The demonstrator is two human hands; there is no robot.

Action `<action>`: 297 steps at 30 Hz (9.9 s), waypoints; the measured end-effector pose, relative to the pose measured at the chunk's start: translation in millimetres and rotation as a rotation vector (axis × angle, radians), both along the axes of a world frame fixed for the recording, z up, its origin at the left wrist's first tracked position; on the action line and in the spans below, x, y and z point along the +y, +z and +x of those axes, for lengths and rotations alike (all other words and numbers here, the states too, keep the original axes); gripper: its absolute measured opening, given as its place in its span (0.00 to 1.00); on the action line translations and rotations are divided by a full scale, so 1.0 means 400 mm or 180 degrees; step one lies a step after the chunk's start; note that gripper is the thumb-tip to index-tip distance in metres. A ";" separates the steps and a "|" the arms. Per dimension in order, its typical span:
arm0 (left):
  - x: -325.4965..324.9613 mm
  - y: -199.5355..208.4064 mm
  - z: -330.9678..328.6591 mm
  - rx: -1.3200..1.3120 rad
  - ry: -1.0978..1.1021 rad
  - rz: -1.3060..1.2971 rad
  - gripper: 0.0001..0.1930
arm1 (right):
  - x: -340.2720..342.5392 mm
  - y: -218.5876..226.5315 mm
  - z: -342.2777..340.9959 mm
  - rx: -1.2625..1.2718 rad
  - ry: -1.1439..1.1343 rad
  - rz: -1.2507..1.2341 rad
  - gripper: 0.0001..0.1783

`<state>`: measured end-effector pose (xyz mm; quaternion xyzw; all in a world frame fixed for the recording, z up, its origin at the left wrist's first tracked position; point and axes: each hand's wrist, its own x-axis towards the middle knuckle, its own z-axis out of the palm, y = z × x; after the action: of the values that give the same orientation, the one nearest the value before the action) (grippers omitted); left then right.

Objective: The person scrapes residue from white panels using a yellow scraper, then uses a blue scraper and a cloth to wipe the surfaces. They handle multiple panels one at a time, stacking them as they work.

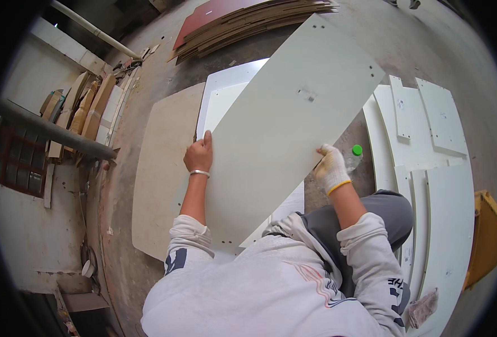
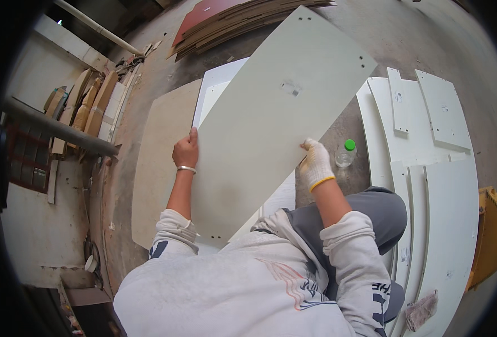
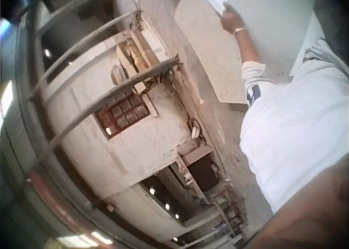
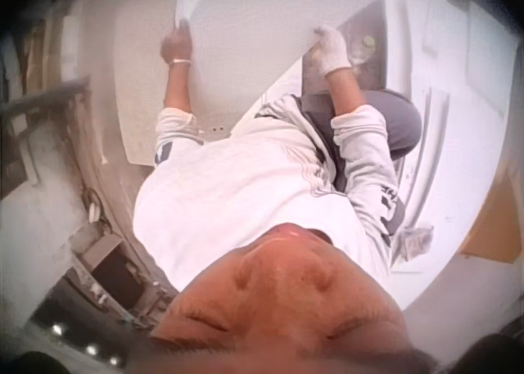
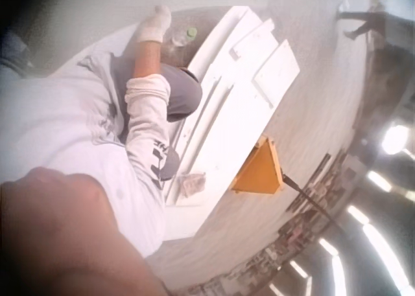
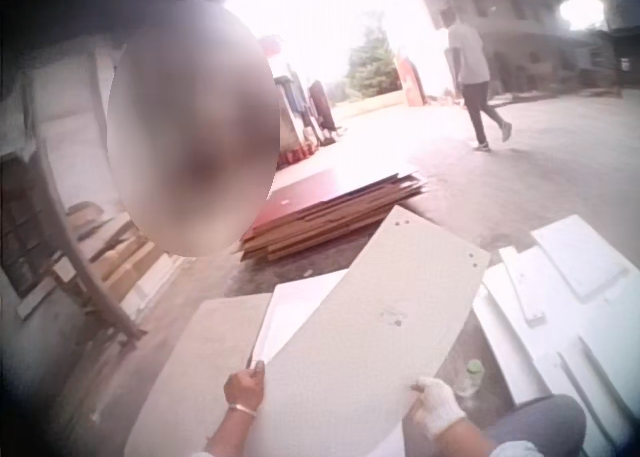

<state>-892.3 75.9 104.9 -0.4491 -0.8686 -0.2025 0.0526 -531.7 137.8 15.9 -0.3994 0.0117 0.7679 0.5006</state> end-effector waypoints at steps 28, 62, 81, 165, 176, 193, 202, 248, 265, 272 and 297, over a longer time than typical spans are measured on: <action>-0.415 -0.584 -0.443 -0.1206 0.1833 -0.0649 0.48 | -0.151 -0.217 -0.354 0.0208 0.2278 0.0167 0.34; -0.010 -0.578 0.308 0.1109 -0.1715 -0.2586 0.34 | -0.253 0.257 0.452 -0.1984 0.0397 0.1815 0.26; -0.021 -0.633 0.316 0.1170 -0.1578 -0.2236 0.33 | -0.336 0.000 0.872 -0.0960 -0.0149 0.1557 0.26; -0.016 -0.321 1.027 -0.1758 -0.5583 -0.0784 0.24 | -1.099 0.053 1.179 -0.5764 0.0957 -0.3604 0.61; -0.059 -0.153 1.688 0.0066 -0.7352 -0.0615 0.24 | -1.183 0.005 1.200 -0.6697 0.1000 -0.2507 0.42; -0.128 -0.429 1.835 0.1084 -0.8238 0.1116 0.40 | -1.283 -0.020 1.137 -0.6519 -0.1170 -0.1457 0.24; -0.152 -0.388 1.713 0.0592 -0.7796 0.0332 0.41 | -1.371 -0.024 1.206 -0.4918 -0.3049 -0.2076 0.20; -0.375 -0.326 1.718 0.0776 -0.8966 0.0320 0.32 | -1.774 -0.569 0.021 0.0118 -0.3473 -0.5616 0.42; -0.382 -0.330 1.716 0.0400 -0.8675 -0.0245 0.25 | -1.869 0.019 0.834 -0.5749 -0.1458 -0.3028 0.24; -0.329 -0.339 1.713 0.0030 -0.8376 -0.0235 0.28 | -1.836 0.111 1.119 -0.5375 -0.0073 -0.2861 0.34; -0.342 -0.320 1.905 0.1103 -0.8579 -0.0273 0.55 | -1.492 0.091 1.025 -0.4280 -0.0318 -0.4333 0.30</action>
<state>-130.4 -61.0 -23.2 -0.9630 0.2534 -0.0107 -0.0909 -121.8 -459.0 52.3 -0.9610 0.1827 0.1843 0.0954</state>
